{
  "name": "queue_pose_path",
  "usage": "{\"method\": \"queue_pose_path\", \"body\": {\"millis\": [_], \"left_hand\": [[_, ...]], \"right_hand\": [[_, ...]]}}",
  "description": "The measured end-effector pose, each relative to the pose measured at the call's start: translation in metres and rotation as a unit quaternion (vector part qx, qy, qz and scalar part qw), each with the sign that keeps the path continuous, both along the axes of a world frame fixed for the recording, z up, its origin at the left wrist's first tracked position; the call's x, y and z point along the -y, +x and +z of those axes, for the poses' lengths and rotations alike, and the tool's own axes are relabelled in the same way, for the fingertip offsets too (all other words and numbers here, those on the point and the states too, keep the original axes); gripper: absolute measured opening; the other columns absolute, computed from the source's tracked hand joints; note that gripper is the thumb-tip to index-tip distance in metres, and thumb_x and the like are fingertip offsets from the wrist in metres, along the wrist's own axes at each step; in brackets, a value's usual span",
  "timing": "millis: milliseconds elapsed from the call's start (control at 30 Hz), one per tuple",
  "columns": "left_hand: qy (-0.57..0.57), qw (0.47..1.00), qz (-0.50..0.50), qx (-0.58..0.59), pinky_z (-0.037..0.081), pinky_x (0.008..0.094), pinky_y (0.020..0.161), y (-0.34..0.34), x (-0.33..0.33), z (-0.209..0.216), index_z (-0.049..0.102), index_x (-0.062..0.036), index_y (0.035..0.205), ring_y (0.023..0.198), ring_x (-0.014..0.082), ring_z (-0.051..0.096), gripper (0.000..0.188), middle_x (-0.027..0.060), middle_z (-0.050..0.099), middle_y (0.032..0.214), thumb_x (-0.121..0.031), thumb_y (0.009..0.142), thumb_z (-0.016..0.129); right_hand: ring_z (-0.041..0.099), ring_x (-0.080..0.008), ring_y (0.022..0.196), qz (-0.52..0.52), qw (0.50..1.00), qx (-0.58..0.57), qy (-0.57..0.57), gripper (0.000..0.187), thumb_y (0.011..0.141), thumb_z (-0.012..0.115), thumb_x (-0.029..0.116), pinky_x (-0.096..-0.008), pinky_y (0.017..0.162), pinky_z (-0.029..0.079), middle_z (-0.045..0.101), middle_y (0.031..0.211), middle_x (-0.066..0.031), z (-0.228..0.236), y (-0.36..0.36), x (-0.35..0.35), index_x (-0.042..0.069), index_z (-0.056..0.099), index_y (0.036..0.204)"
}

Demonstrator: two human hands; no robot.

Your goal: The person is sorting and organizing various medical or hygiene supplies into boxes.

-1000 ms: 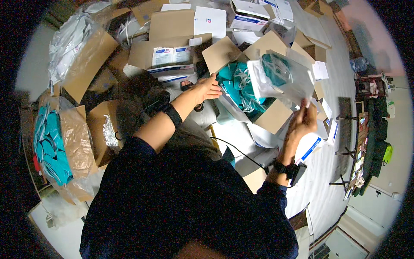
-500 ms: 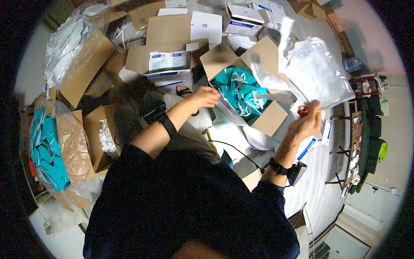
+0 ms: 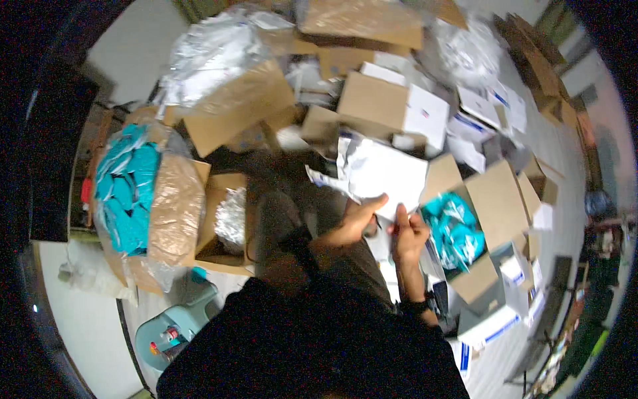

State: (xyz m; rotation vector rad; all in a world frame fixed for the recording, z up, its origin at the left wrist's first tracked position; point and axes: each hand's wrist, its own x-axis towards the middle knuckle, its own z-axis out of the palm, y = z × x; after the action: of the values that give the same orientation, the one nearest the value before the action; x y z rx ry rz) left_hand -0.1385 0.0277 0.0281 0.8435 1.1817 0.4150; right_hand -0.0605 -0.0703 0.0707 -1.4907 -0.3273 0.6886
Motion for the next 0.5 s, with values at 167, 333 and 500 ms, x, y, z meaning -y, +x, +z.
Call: {"method": "queue_pose_path", "body": {"millis": [167,333,500], "left_hand": [[0.055,0.988,0.142,0.026,0.043,0.024,0.046,-0.073,-0.086,0.009,0.066,-0.0059,0.097,0.06,0.0101,0.054,0.031,0.0016,0.065,0.083,-0.03,0.079,0.074],[0.412,0.868,0.254,0.112,0.049,0.0325,0.063,-0.165,-0.243,0.026,0.056,0.0051,0.107,0.075,0.0194,0.059,0.035,0.0097,0.061,0.091,-0.004,0.075,0.066],[0.628,0.61,0.419,-0.239,0.045,0.0445,0.077,-0.262,-0.42,0.098,0.052,0.0054,0.107,0.082,0.0376,0.056,0.031,0.0222,0.059,0.093,-0.009,0.081,0.061]], "right_hand": [[0.057,-0.011,0.052,0.153,0.986,-0.069,-0.007,0.024,0.091,0.062,0.024,-0.0237,0.049,0.046,0.068,0.077,-0.011,-0.01,-0.033,-0.034,0.0,0.065,0.093],[0.059,-0.0127,0.053,0.165,0.985,-0.023,-0.049,0.024,0.092,0.06,0.02,-0.0239,0.048,0.046,0.067,0.075,-0.0118,-0.035,-0.028,-0.052,-0.002,0.064,0.098],[0.059,-0.0139,0.052,0.143,0.985,-0.012,-0.097,0.023,0.092,0.06,0.018,-0.0243,0.047,0.046,0.066,0.075,-0.0121,-0.044,-0.012,-0.087,-0.004,0.063,0.098]]}}
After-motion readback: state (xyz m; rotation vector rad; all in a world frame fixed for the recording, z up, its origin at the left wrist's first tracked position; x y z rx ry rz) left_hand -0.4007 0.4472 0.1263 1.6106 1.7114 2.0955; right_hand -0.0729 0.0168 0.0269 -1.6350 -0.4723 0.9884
